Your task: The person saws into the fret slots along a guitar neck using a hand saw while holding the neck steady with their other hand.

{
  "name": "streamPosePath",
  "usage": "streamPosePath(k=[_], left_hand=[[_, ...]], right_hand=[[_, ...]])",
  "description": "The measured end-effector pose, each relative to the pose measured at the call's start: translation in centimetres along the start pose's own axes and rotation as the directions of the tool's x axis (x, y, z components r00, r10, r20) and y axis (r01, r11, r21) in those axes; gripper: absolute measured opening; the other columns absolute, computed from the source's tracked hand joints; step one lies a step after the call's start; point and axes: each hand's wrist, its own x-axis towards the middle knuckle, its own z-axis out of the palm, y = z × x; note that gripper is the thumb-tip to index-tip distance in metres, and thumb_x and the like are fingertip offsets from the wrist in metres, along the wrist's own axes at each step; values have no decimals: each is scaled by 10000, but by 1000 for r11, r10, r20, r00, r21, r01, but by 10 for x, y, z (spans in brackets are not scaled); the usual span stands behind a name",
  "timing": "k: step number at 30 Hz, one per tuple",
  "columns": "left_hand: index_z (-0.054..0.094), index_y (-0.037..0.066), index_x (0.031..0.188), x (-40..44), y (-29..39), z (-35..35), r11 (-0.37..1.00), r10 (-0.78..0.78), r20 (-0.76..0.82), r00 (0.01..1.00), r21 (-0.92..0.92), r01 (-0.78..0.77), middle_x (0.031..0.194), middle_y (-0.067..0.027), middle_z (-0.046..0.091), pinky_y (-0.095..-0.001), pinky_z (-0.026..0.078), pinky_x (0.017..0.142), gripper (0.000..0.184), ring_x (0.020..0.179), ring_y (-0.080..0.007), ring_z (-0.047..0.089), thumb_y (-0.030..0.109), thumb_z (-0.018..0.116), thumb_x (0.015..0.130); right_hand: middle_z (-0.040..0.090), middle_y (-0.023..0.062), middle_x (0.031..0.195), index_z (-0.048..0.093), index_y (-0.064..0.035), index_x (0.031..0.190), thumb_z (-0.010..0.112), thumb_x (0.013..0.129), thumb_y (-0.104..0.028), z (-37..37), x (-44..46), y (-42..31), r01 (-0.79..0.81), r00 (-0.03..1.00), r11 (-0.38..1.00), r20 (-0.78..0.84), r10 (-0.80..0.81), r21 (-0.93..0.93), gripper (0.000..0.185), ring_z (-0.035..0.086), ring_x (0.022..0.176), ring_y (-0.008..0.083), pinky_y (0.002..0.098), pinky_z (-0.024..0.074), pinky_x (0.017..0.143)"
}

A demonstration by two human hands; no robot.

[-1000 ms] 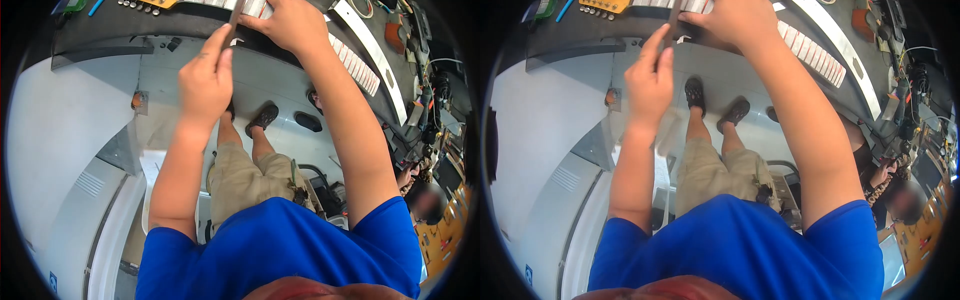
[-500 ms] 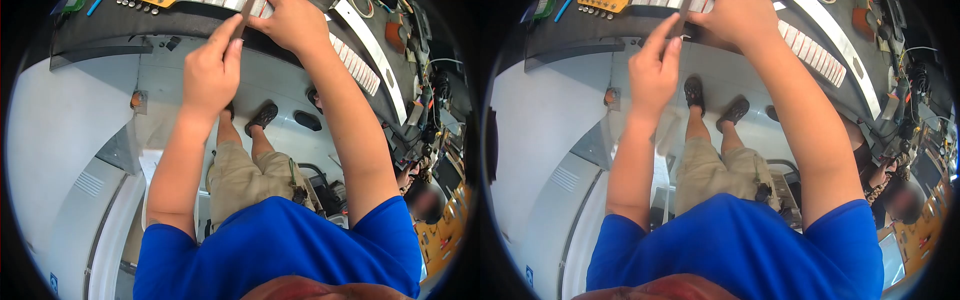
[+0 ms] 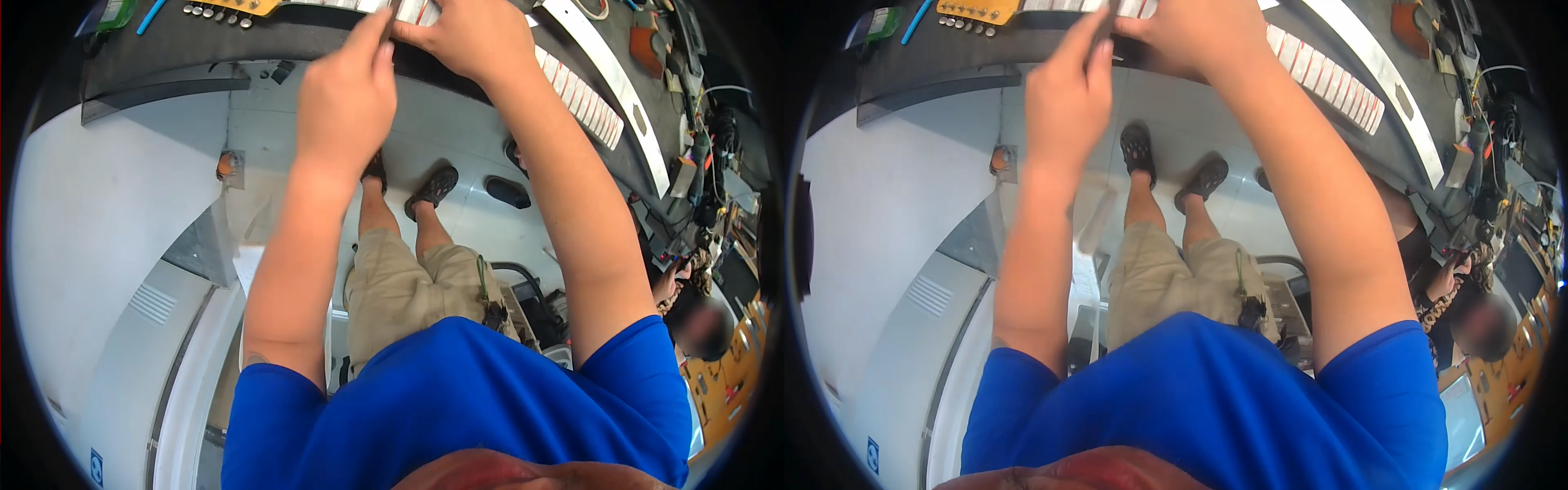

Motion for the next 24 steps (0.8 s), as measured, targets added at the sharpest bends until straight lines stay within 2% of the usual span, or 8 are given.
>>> streamPosePath(k=[2,7,10,14,17,20,21,24], left_hand=[[690,66,1405,13,8,-1,1000,-26,22,999,11,26,934,-251,751,-400,565,687,359,692,-391,694,110,642,1052],[672,57,1453,-125,-12,-37,998,-61,33,998,20,60,1110,-207,796,-365,588,730,445,797,-303,781,8,682,1011],[672,70,1452,-101,-6,-40,995,-98,91,991,33,95,1150,-217,790,-384,601,768,428,864,-348,794,30,668,1026],[657,124,1465,12,-5,2,990,77,20,997,121,-79,899,-215,752,-486,579,676,481,786,-421,727,54,691,991],[655,129,1475,0,-5,0,991,66,16,998,118,-68,887,-211,750,-483,573,662,489,766,-408,727,64,698,992],[654,121,1486,-101,-5,-34,995,-31,48,998,100,26,1018,-214,776,-447,588,710,498,817,-388,761,33,691,997],[655,106,1486,-107,1,-43,997,-42,48,998,64,39,1117,-217,788,-417,597,750,493,869,-381,786,1,678,1004],[639,102,1499,-87,-1,-39,987,-83,127,988,146,64,1117,-228,786,-427,600,752,503,870,-398,785,-5,668,1008]], right_hand=[[762,232,934,792,-1,902,802,825,-568,2,3,1,-16,999,999,27,17,-34,572,751,926,419,504,605,850],[760,240,920,789,1,889,789,832,-563,-7,1,1,32,998,999,-53,-30,40,567,750,903,423,506,605,846],[758,240,906,788,1,882,783,834,-564,2,-5,2,35,999,998,-26,-34,49,567,749,893,426,510,604,837],[754,242,887,787,4,877,782,833,-560,-2,0,1,34,999,998,-25,-33,48,565,745,878,434,516,604,820],[752,245,882,790,-1,877,778,838,-562,2,-2,0,6,1000,1000,5,-6,28,562,741,871,441,521,601,812],[756,241,908,798,-7,879,778,840,-576,-1,2,4,20,1000,999,-25,-18,47,571,745,896,427,513,601,827],[757,240,915,798,-7,880,779,839,-578,1,3,4,26,998,998,-64,-23,52,572,746,901,424,510,602,829],[761,235,931,803,-9,891,775,841,-579,3,1,3,16,999,1000,-38,-15,24,572,750,906,415,503,604,835]])
